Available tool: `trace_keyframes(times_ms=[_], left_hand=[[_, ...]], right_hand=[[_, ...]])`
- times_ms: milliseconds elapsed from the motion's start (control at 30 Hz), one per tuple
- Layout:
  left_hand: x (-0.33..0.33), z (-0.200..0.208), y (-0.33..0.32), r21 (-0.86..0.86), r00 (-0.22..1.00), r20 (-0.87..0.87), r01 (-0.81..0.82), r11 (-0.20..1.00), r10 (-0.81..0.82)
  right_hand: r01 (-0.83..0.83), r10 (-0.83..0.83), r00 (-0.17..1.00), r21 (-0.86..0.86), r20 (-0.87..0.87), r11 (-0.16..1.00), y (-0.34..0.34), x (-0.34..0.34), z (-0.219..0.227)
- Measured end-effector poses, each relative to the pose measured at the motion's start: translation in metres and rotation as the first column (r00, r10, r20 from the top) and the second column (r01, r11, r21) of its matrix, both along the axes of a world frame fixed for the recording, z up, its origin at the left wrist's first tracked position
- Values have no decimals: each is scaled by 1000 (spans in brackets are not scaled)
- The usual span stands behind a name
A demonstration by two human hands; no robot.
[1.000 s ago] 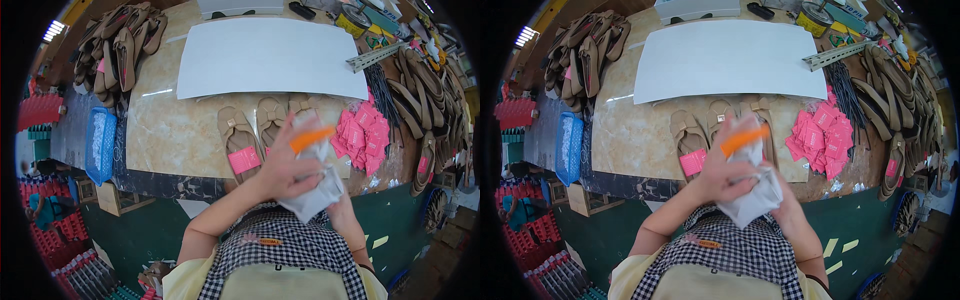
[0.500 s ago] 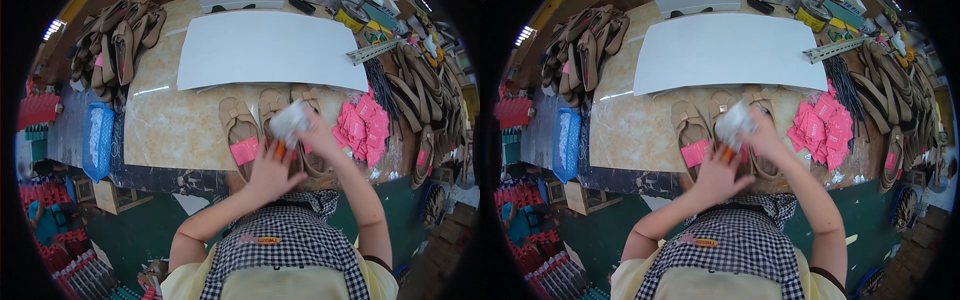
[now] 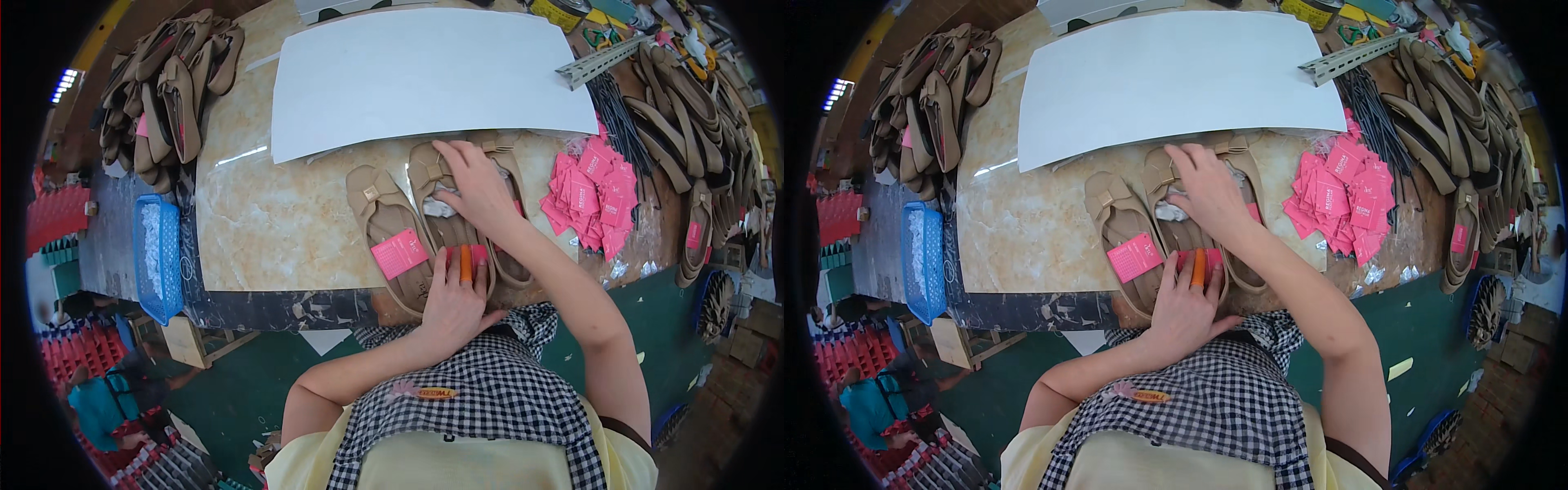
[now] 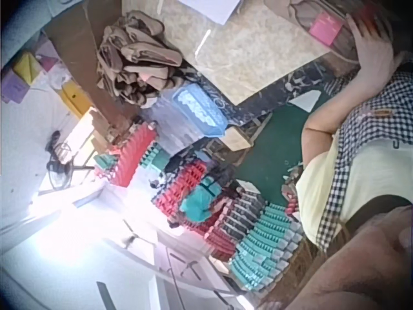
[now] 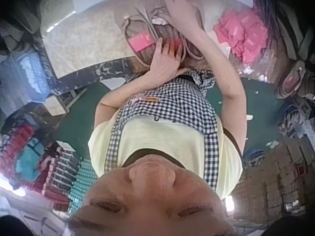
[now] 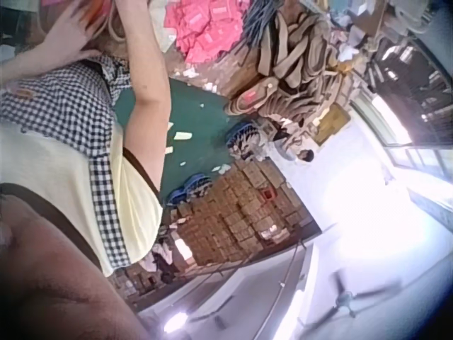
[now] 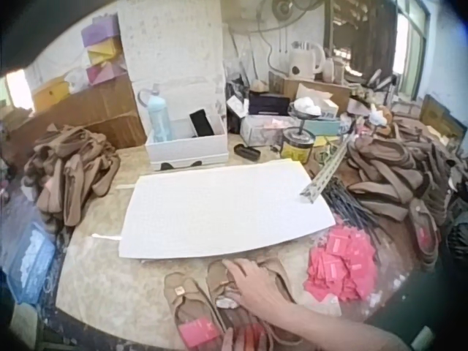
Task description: Inspecting and cleaning flat shoes in a manufacturing setting, checking for quality and attaching brand tags.
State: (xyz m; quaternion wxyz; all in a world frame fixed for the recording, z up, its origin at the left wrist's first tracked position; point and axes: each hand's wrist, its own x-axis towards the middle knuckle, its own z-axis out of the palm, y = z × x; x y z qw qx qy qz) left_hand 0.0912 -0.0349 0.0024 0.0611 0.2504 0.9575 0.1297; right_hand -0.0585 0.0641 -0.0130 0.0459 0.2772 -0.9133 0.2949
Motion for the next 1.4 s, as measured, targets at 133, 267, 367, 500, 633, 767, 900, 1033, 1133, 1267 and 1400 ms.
trace_keyframes(times_ms=[133,267,367,500,633,767,900,1033,1133,1267,1400], left_hand=[[3,0,-10,-6,997,76,26,1000,-26],[2,0,-7,-44,999,47,27,999,-25],[-1,3,-5,-95,997,-52,57,994,-63],[-74,44,-14,-144,951,305,98,985,-50],[-234,15,-53,115,793,-565,-196,974,226],[-272,-31,-64,235,622,-676,-327,915,396],[-254,-2,-45,330,869,-375,-201,922,323],[-77,85,21,386,923,-301,349,854,-241],[-61,64,4,753,913,-360,404,518,-189],[-51,38,-39,718,912,-396,235,655,107],[-55,35,-70,810,803,227,-470,351,552]], right_hand=[[-137,137,991,1,7,991,10,5,-11],[-102,105,994,149,-12,983,6,3,-6],[-28,32,999,169,-21,985,-2,-8,-13],[-15,15,1000,124,4,992,7,-5,-10],[-11,27,994,-155,105,988,38,35,24],[89,-68,988,-151,141,985,66,71,28],[181,-101,950,-258,295,949,76,87,25],[760,286,585,-636,759,134,94,82,45],[840,761,283,-533,584,97,95,81,16],[809,472,111,-356,875,469,36,80,69],[-75,268,895,-472,356,878,5,65,85]])
